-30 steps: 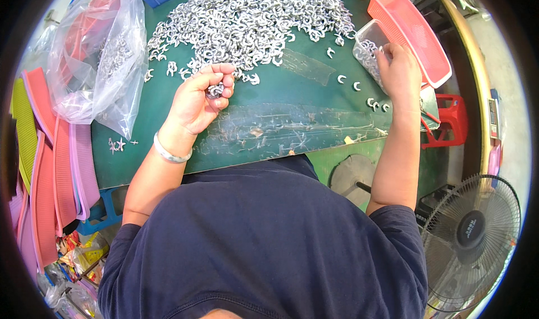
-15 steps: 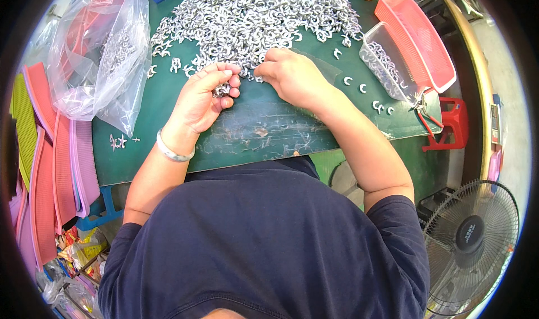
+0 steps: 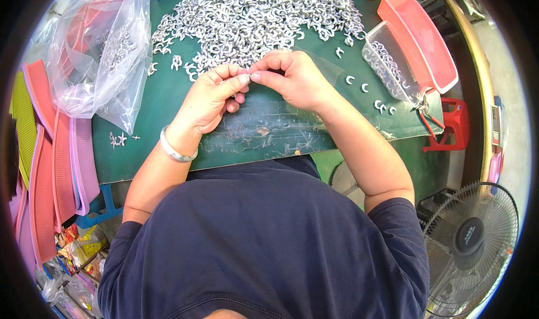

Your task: The person joins small metal U-shaped links together by hand on a green workstation, adding them one by one to a growing chain.

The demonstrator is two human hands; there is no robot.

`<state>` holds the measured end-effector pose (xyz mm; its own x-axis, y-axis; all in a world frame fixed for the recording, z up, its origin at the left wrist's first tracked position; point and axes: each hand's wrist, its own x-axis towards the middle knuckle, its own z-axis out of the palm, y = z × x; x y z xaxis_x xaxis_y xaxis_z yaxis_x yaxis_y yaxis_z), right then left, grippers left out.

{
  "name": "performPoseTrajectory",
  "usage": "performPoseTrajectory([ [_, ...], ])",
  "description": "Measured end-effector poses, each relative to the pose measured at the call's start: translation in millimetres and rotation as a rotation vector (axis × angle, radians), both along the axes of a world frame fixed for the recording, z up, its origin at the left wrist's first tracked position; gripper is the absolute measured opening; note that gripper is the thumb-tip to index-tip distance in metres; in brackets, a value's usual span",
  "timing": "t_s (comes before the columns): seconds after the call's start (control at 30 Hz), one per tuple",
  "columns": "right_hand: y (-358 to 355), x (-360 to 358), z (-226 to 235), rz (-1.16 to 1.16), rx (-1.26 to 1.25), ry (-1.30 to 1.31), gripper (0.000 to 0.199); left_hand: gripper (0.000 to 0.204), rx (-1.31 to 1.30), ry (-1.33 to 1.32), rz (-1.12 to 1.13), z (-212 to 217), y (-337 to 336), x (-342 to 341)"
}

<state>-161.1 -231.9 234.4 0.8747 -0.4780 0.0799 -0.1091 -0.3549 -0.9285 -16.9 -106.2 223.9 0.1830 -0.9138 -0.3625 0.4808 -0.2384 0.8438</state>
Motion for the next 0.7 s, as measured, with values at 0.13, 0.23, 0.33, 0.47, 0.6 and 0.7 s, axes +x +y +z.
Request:
performPoseTrajectory([
  [0.13, -6.1, -3.0, -6.0, 0.014, -0.384, 0.031, 0.010, 0.006, 0.020, 0.115, 0.086, 0.8, 0.2, 3.0],
  [0.23, -6.7, -4.6, -10.8, 0.069, -0.674, 0.038, 0.010, 0.006, -0.025, 0.183, 0.103, -2.2, 0.9, 6.1],
  [0.33, -6.3, -4.3, -15.4, 0.054, -0.757, 0.034, 0.009, 0.005, -0.059, 0.228, 0.079, -3.9, 0.9, 10.5],
  [0.47, -6.3, -2.8, -15.1, 0.053, -0.514, 0.047, 0.005, 0.012, -0.044, 0.205, 0.070, -1.8, 1.6, 10.3],
  [0.6, 1.0, -3.7, -4.7, 0.022, -0.102, 0.039, 0.005, 0.018, -0.015, 0.110, 0.014, 0.2, 0.3, 0.9],
  [0.7, 6.1, -2.9, 3.6, 0.030, 0.002, 0.047, 0.006, 0.013, -0.033, 0.087, 0.002, -3.4, 1.5, -3.3],
])
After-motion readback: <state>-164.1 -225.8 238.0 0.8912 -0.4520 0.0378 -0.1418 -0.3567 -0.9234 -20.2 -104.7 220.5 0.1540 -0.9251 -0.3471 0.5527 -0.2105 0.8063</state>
